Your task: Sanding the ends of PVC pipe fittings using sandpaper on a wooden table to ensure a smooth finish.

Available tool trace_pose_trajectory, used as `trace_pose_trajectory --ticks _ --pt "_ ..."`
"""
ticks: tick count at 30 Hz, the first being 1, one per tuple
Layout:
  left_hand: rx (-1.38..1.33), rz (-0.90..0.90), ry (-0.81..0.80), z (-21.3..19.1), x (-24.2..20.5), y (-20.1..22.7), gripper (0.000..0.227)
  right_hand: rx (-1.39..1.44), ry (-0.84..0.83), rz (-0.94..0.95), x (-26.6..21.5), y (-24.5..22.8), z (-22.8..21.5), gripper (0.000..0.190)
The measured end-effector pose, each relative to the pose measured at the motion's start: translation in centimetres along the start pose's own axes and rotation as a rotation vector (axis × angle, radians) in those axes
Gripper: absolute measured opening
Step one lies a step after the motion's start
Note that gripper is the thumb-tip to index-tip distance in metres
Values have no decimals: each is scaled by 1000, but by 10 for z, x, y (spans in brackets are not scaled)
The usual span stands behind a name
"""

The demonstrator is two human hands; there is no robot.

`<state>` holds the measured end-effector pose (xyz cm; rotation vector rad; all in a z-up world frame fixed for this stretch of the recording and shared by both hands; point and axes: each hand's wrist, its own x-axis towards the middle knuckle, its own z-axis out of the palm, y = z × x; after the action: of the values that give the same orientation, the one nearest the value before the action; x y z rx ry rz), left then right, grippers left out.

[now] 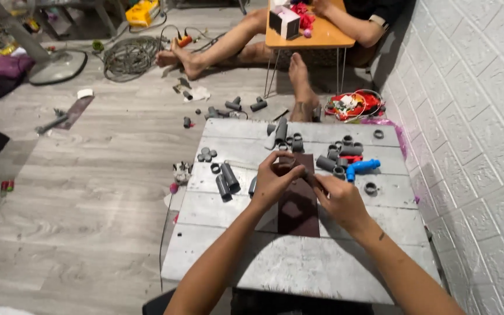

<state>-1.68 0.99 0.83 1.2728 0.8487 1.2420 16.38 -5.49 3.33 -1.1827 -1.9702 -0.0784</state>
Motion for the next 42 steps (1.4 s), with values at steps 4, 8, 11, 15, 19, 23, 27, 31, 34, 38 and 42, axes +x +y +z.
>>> trace_pose_trajectory --ticks 4,8,11,15,19,23,27,31,34,38,42 --pt "8 -4 92 -7 -2 3 40 -70 13 6 -8 6 1 19" --pt "-40 61 63 1 14 0 36 -1 28 166 -5 22 8 16" --pt "-7 76 62 0 6 -20 29 54 -49 251 -13 16 8 25" --pt "27 100 42 9 -5 -7 33 98 -26 168 -12 6 3 51" --pt "-92 62 -11 8 2 -21 34 167 19 38 -1 1 8 53" --pt "34 141 5 6 -3 -15 30 232 5 54 -7 -10 15 51" --pt "207 259 29 11 -4 -6 29 366 -113 202 -26 21 32 57" --pt "262 328 -3 11 -7 -3 29 410 -149 266 -26 5 22 70" --pt "356 489 42 9 0 1 27 481 -164 257 -23 6 18 67" --pt "394 521 -47 8 -5 3 25 583 -188 351 -12 0 14 67" --pt "406 597 -39 10 -6 22 24 674 -162 374 -10 -9 10 59"
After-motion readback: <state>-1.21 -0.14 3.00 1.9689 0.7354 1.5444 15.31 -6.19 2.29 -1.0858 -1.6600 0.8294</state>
